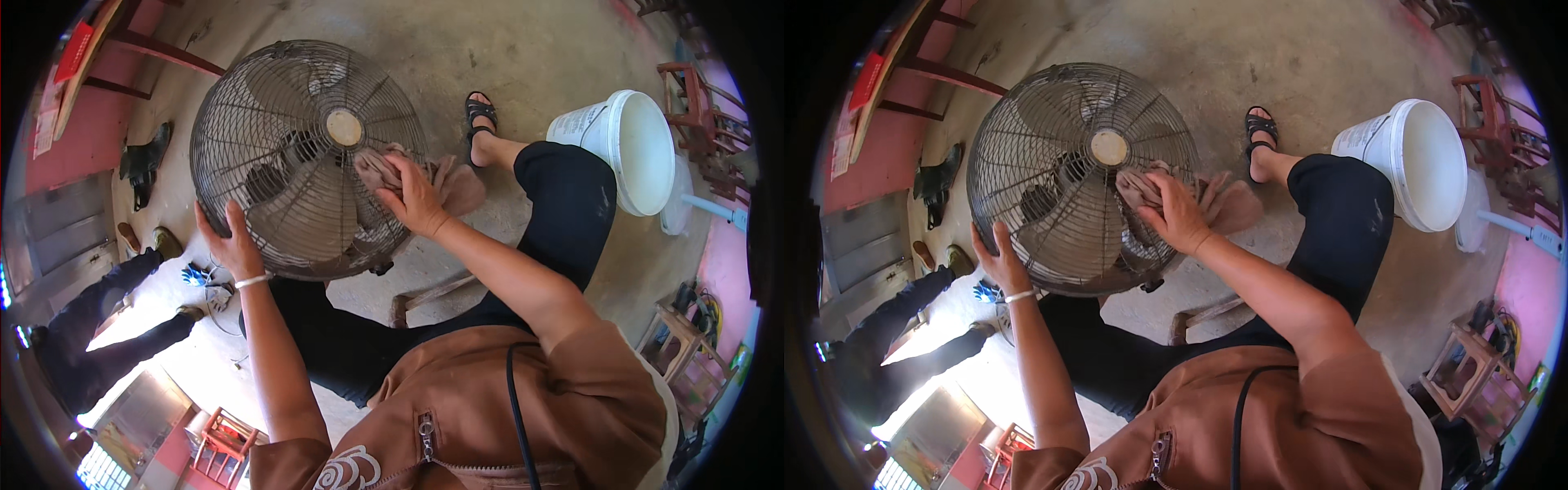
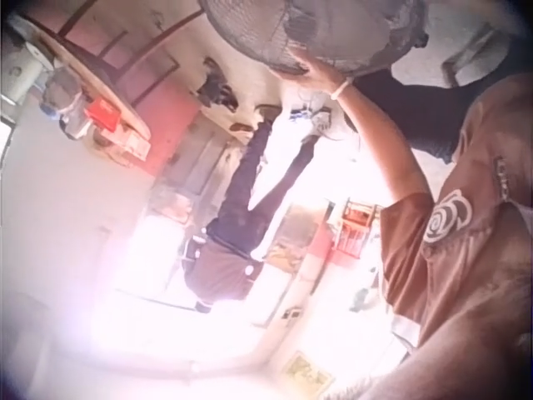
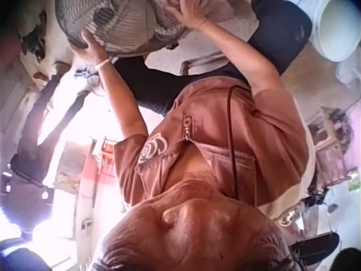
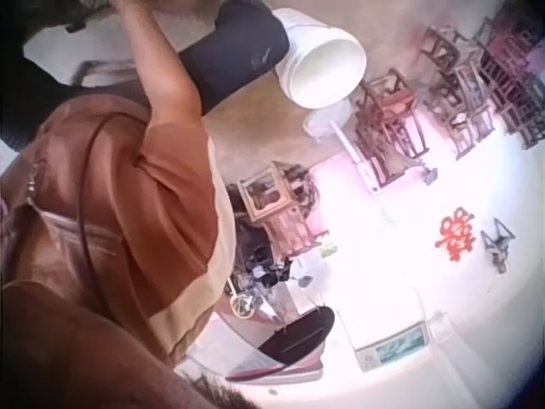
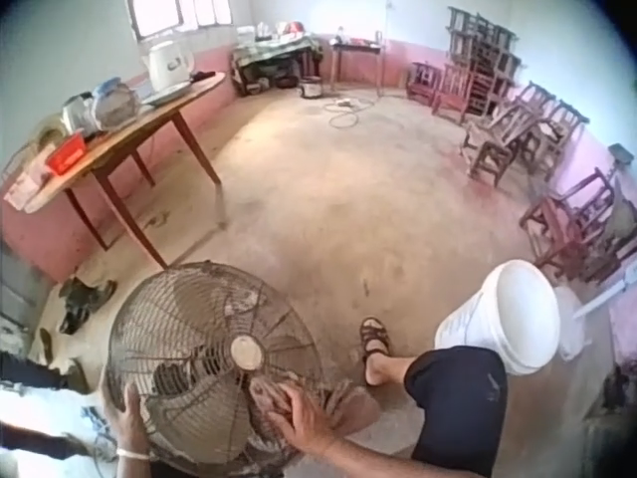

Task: Cleaning the metal grate and internal parts of a disassembled floor fan using a cloth.

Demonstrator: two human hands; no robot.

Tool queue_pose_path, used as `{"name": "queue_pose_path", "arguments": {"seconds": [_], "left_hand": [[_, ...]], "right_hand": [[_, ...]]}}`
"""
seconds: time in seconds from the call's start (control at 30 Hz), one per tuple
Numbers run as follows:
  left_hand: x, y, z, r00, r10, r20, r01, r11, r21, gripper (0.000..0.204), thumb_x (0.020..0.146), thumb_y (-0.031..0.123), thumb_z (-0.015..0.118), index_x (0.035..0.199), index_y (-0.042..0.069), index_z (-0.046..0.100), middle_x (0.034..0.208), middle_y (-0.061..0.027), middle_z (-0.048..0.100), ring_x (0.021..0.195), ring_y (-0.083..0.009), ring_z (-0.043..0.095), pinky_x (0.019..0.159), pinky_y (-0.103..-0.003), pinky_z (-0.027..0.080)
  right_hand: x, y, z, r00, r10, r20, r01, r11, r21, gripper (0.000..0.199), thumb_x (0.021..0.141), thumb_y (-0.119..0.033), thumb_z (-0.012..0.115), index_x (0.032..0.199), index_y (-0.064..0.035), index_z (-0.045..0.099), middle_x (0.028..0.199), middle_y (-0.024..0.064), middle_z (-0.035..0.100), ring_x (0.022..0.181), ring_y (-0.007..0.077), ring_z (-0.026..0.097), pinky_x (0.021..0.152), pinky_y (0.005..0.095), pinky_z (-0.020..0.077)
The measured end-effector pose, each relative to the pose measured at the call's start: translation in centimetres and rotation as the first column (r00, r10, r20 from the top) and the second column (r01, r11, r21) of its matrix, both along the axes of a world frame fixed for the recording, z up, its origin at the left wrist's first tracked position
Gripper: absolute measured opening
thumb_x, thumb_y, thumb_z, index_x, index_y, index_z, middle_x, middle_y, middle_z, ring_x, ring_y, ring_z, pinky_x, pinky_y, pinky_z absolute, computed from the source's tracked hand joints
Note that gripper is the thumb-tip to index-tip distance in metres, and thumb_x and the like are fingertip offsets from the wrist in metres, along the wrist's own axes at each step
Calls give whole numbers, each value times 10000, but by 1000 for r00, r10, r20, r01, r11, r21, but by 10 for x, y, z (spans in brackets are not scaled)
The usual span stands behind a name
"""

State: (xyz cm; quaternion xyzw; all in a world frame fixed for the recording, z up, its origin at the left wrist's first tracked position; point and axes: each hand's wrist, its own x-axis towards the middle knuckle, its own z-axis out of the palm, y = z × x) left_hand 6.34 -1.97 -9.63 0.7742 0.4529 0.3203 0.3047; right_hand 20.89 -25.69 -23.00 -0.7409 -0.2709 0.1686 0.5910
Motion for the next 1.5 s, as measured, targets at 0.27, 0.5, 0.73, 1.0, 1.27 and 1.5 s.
{"name": "queue_pose_path", "arguments": {"seconds": [0.27, 0.5, 0.73, 1.0, 1.27, 1.5], "left_hand": [[4, 4, -7, 996, -41, 74, 43, 999, -24, 705, 896, 349, 662, 1409, -43, 380, 1421, -211, 422, 1291, -286, 410, 1110, -369, 275], [-9, 8, -1, 1000, -7, 27, 7, 1000, 1, 696, 906, 352, 642, 1418, -35, 374, 1433, -211, 418, 1320, -306, 391, 1123, -384, 256], [-3, 4, -4, 999, -45, -10, 45, 999, 3, 693, 906, 347, 627, 1428, -26, 364, 1447, -196, 409, 1338, -293, 369, 1136, -391, 228], [-2, -2, 6, 999, -33, 36, 36, 997, -75, 716, 930, 379, 590, 1439, -49, 326, 1457, -205, 390, 1335, -295, 371, 1133, -395, 234], [-1, -1, -4, 999, -32, 16, 32, 999, -36, 756, 922, 424, 578, 1447, -51, 312, 1464, -209, 380, 1353, -302, 356, 1137, -401, 232], [2, -3, 1, 1000, -26, -15, 25, 999, -35, 769, 917, 440, 579, 1447, -49, 313, 1460, -215, 383, 1354, -311, 355, 1135, -407, 236]], "right_hand": [[133, 91, -74, 862, -273, 427, 337, 938, -81, 460, 865, -180, 629, 1261, -29, 449, 1218, 219, 548, 1097, 426, 517, 918, 470, 433], [106, 61, -48, 973, -112, 200, 168, 943, -287, 419, 888, -173, 599, 1243, -7, 451, 1177, 243, 530, 1096, 422, 516, 947, 466, 425], [97, 37, -70, 960, -143, 239, 184, 970, -159, 347, 909, -175, 574, 1184, 12, 474, 1122, 229, 544, 1059, 395, 543, 901, 457, 436], [140, 69, -69, 984, -62, 166, 86, 985, -147, 327, 859, -117, 631, 1159, -51, 520, 1095, 204, 557, 1020, 404, 561, 852, 442, 468], [150, 70, -65, 968, -72, 240, 99, 990, -101, 339, 863, -148, 640, 1174, -78, 527, 1082, 178, 579, 1022, 389, 576, 841, 426, 479], [180, 96, -52, 965, 74, 253, -29, 983, -179, 360, 846, -190, 660, 1166, -85, 531, 1084, 139, 591, 1009, 368, 590, 834, 427, 483]]}}
